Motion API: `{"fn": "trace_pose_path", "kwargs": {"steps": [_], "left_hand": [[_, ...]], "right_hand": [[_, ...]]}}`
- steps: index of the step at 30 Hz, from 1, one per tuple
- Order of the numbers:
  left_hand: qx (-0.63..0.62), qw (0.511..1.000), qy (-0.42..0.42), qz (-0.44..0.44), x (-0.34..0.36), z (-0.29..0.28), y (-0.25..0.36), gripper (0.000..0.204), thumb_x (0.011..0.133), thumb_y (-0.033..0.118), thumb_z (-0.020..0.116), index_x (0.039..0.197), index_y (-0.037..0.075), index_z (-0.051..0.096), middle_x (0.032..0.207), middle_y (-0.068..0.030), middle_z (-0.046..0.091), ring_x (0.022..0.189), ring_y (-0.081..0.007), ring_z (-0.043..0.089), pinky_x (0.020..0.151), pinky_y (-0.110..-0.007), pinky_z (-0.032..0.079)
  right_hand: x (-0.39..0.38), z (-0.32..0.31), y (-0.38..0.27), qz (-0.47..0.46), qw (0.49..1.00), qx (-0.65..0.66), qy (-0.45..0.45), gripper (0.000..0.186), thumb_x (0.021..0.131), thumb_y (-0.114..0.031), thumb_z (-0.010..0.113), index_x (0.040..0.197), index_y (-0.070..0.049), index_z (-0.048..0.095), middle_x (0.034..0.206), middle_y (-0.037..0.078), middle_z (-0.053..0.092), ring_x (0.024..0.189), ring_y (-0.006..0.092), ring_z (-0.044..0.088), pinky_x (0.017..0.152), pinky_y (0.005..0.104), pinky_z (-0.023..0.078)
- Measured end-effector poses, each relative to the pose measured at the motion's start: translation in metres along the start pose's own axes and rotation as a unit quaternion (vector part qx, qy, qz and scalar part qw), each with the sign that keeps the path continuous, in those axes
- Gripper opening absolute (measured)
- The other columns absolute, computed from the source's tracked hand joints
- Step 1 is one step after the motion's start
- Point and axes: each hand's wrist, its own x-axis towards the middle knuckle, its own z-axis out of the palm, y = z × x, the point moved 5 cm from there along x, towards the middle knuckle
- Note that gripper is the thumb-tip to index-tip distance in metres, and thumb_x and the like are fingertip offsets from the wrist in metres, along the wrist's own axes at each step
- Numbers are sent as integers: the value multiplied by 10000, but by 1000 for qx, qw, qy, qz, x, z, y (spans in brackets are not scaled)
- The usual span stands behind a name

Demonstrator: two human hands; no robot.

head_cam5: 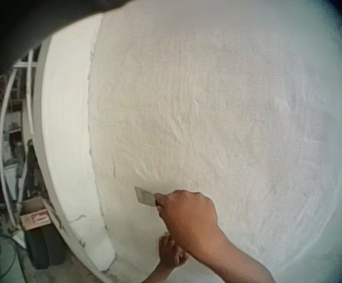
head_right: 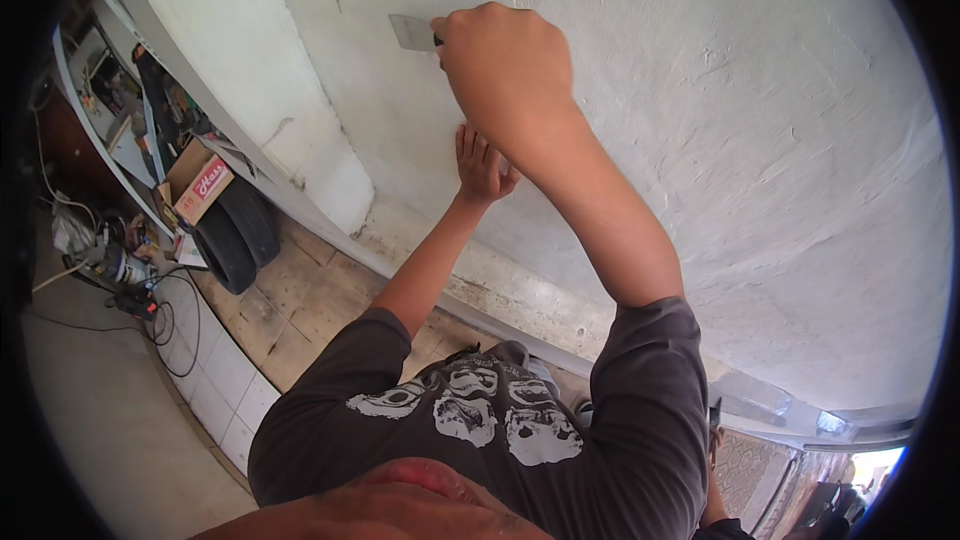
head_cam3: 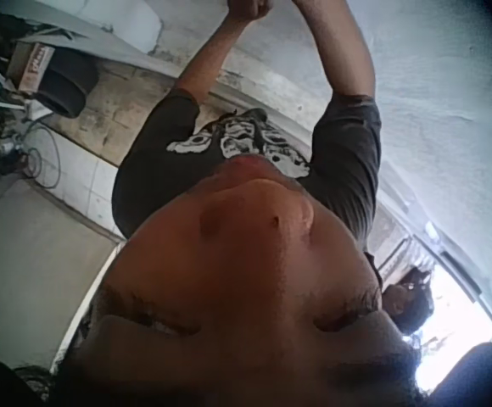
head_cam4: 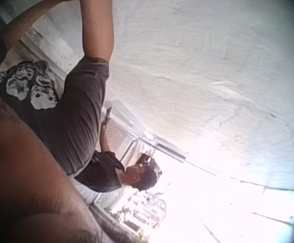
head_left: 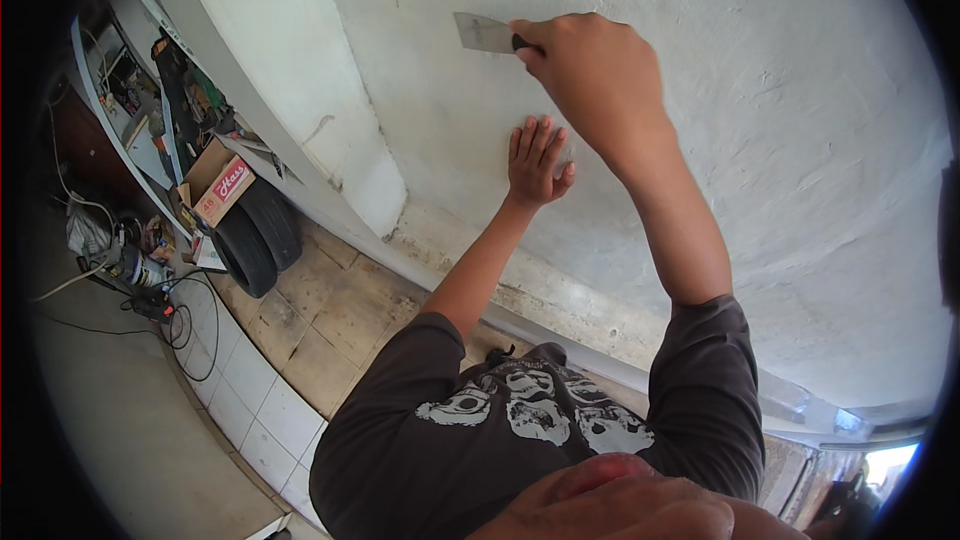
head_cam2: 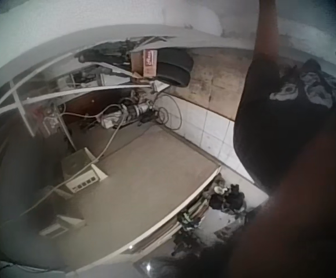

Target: The person scrapes old paint or plaster from a wall and a ceiling beam using a putty knife.

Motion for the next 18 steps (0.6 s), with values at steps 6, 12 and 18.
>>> {"fn": "trace_pose_path", "kwargs": {"steps": [6,12,18], "left_hand": [[-60,991,-104,-57,-4,7,-6,572,1030,440,440,1438,55,554,1543,-177,471,1519,-362,323,1239,-533,193],[-161,962,-139,-171,-7,13,-10,572,1033,438,431,1447,61,547,1555,-177,462,1518,-363,323,1242,-524,179],[-2,1000,21,-4,-1,-2,4,595,1034,421,417,1514,73,475,1595,-175,422,1517,-364,324,1246,-518,164]], "right_hand": [[8,2,-19,5,996,-53,-77,204,951,-262,676,1134,-215,755,794,65,717,696,265,726,557,371,582],[-4,-10,-15,-48,998,-20,16,60,726,-27,694,747,-40,748,722,147,724,666,312,743,516,376,584],[-16,-32,-2,-15,996,30,85,52,744,-37,700,770,-49,744,717,141,713,663,312,736,527,380,583]]}}
